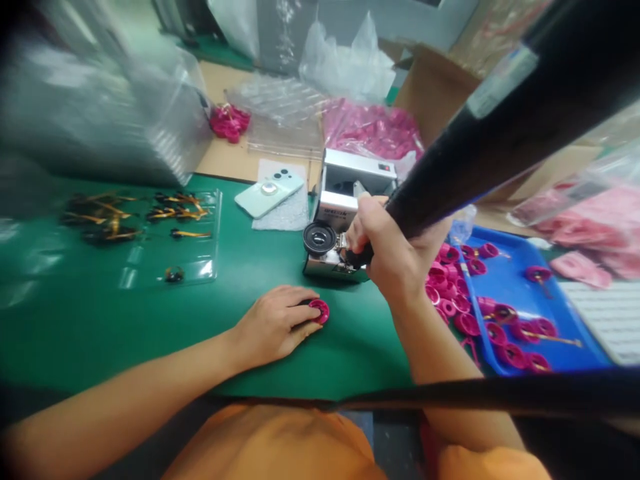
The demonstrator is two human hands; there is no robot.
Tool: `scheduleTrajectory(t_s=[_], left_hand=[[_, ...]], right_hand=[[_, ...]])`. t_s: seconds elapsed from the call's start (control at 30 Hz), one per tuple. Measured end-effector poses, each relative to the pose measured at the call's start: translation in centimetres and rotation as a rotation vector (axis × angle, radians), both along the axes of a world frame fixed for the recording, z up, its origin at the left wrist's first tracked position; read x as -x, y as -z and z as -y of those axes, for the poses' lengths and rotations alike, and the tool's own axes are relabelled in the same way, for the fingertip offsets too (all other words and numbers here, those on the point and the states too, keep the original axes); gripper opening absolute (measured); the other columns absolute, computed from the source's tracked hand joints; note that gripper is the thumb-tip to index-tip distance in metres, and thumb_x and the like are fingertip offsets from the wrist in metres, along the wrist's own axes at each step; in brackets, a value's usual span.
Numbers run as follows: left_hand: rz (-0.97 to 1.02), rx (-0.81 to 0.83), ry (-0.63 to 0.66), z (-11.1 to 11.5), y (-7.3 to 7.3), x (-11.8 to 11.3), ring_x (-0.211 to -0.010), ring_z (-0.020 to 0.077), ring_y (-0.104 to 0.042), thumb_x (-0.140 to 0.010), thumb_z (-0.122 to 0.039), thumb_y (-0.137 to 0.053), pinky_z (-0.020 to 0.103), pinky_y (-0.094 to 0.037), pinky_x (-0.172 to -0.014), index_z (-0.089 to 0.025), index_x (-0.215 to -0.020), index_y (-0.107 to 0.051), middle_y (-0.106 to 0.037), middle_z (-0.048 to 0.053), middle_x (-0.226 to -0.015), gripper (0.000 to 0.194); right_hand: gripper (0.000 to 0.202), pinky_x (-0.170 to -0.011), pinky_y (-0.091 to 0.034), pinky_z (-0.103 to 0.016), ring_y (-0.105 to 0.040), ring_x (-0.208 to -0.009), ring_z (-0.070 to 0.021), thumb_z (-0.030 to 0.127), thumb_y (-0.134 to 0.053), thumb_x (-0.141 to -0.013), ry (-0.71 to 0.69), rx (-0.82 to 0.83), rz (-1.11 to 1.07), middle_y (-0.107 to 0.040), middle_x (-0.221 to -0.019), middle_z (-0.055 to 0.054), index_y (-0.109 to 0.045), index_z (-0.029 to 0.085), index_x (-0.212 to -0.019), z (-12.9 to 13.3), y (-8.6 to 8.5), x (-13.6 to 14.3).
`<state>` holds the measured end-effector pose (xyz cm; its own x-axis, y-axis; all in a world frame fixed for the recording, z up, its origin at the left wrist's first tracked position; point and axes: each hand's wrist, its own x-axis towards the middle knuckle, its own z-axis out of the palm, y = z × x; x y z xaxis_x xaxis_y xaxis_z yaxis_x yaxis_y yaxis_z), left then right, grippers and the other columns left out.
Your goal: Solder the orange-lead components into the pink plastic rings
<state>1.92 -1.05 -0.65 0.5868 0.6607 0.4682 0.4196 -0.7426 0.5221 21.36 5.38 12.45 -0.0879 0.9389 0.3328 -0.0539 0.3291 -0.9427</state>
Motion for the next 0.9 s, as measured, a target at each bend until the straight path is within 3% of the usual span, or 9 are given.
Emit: scheduleTrajectory(t_s=[0.13,0.33,0.9], left_hand=[[0.02,0.132,0.024,0.0,-0.4,-0.2,-0.106,0.0237,-0.079,-0.107,-0.028,-0.073,0.038,-0.059,-0.099,-0.018,-0.106,-0.073,-0.082,0.006,-0.11,0.01],[-0.029,0.29,-0.05,0.1,-1.3,-0.3,-0.107,0.0287,-0.08,-0.101,-0.034,-0.081,0.04,-0.06,-0.095,-0.018,-0.131,-0.061,-0.082,0.008,-0.115,0.039],[-0.065,0.305,-0.03,-0.1,-1.7,-0.3,-0.11,0.0302,-0.08,-0.103,-0.032,-0.077,0.04,-0.06,-0.094,-0.018,-0.132,-0.056,-0.081,0.009,-0.116,0.039]], right_hand=[[0.051,-0.051,-0.037,-0.038,-0.045,-0.047,-0.0151,0.052,-0.089,-0.093,-0.166,0.034,-0.051,-0.047,-0.052,0.002,-0.061,0.025,-0.059,2.4,0.8,0.1],[0.047,-0.049,-0.035,-0.038,-0.045,-0.047,-0.0158,0.045,-0.078,-0.101,-0.305,0.066,-0.075,-0.049,-0.051,-0.001,-0.064,0.024,-0.061,5.2,3.0,1.9],[0.044,-0.052,-0.033,-0.041,-0.045,-0.049,-0.0179,0.042,-0.075,-0.103,-0.313,0.071,-0.047,-0.047,-0.053,-0.001,-0.064,0.024,-0.064,5.3,4.1,2.4]])
